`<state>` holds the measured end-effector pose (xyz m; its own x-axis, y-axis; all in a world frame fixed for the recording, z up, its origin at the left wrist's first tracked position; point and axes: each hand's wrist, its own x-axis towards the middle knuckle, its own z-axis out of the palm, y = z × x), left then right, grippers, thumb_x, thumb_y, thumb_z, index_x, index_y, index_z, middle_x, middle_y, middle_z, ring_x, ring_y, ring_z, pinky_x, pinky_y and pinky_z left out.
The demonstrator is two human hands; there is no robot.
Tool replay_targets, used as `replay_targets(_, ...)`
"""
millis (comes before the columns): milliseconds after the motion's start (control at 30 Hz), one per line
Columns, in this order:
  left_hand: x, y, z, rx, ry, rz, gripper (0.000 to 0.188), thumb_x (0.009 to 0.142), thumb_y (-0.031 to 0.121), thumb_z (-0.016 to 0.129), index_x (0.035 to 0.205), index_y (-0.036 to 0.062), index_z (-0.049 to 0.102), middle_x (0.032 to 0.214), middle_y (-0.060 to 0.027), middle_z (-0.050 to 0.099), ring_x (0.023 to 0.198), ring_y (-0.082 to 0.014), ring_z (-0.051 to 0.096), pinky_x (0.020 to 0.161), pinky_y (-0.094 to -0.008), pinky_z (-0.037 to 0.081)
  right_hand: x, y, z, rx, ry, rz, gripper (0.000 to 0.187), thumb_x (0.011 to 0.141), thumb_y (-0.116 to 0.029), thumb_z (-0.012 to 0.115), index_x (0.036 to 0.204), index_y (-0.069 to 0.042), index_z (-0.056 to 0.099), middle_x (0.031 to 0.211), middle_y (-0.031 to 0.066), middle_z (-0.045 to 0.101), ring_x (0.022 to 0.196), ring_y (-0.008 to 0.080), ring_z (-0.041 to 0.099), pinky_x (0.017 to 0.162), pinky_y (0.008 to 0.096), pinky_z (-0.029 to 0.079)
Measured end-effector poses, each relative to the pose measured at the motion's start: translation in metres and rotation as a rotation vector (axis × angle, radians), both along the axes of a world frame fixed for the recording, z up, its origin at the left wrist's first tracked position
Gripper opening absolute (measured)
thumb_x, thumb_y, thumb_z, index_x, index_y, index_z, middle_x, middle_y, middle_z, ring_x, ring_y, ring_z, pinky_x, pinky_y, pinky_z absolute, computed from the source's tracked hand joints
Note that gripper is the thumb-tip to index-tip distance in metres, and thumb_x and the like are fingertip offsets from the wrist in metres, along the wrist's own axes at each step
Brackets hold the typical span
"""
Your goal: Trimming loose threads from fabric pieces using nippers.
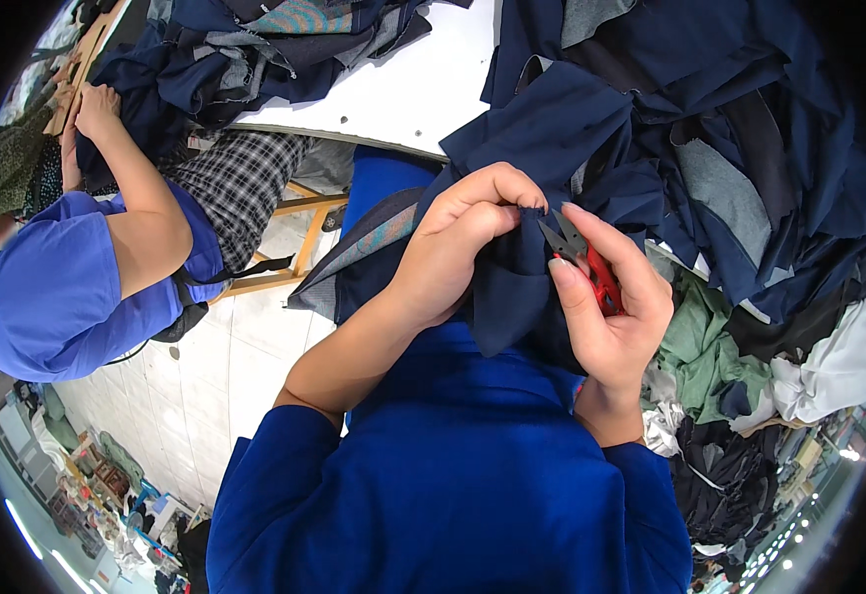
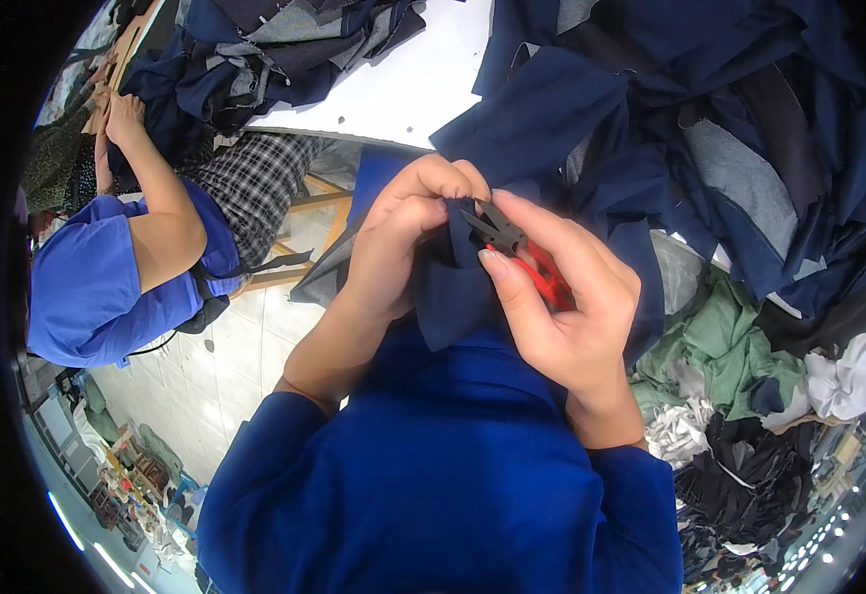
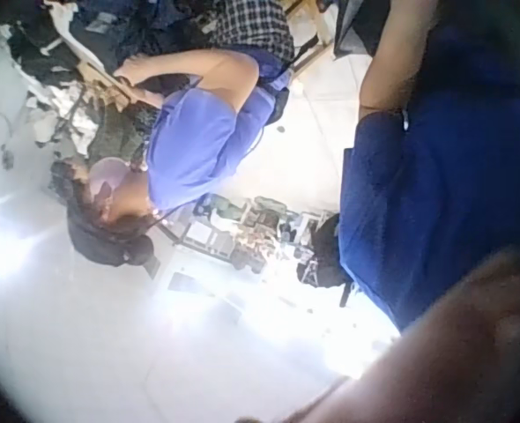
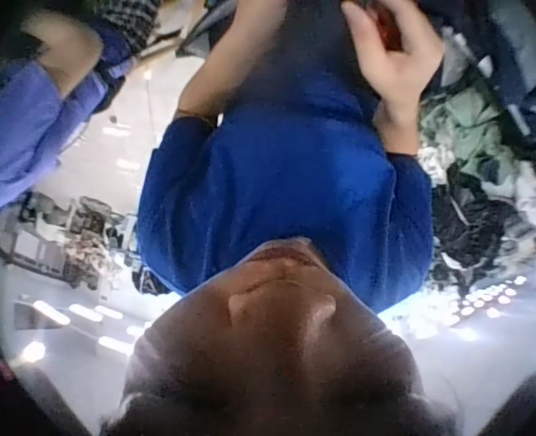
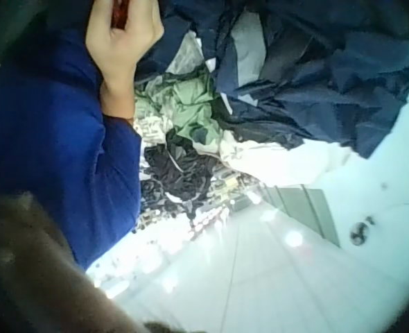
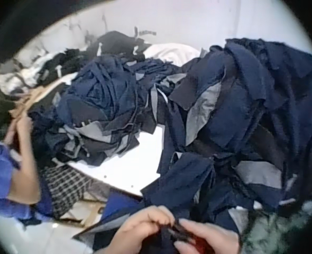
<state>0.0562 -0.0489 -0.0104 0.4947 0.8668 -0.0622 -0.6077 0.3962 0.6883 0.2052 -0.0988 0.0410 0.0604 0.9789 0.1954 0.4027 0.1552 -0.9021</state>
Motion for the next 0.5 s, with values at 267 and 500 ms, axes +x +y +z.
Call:
replay_targets(267,-0.0001,-0.0010,0.0005,0.035,0.048,0.013,0.017,0.080,0.001,0.040,0.086,0.0008,0.056,0.090,-0.0028,0.054,0.087,-0.0095,0.050,0.082,-0.0219,0.037,-0.0020,-0.0006,-0.0009,0.003,0.018,-0.020,0.033,0.072,0.003,0.069,0.105,0.004,0.063,0.083,0.0115,0.066,0.069,0.0122,0.062,0.063,0.0203,0.047)
replay_targets(500,0.0003,-0.0016,0.0009,0.038,0.049,0.023,0.016,0.081,0.001,0.040,0.086,0.0008,0.056,0.091,-0.0026,0.054,0.087,-0.0092,0.050,0.083,-0.0217,0.037,-0.0010,-0.0018,0.0007,0.008,0.001,-0.015,0.033,0.072,0.003,0.070,0.104,0.004,0.063,0.084,0.0118,0.066,0.070,0.0119,0.062,0.064,0.0201,0.047)
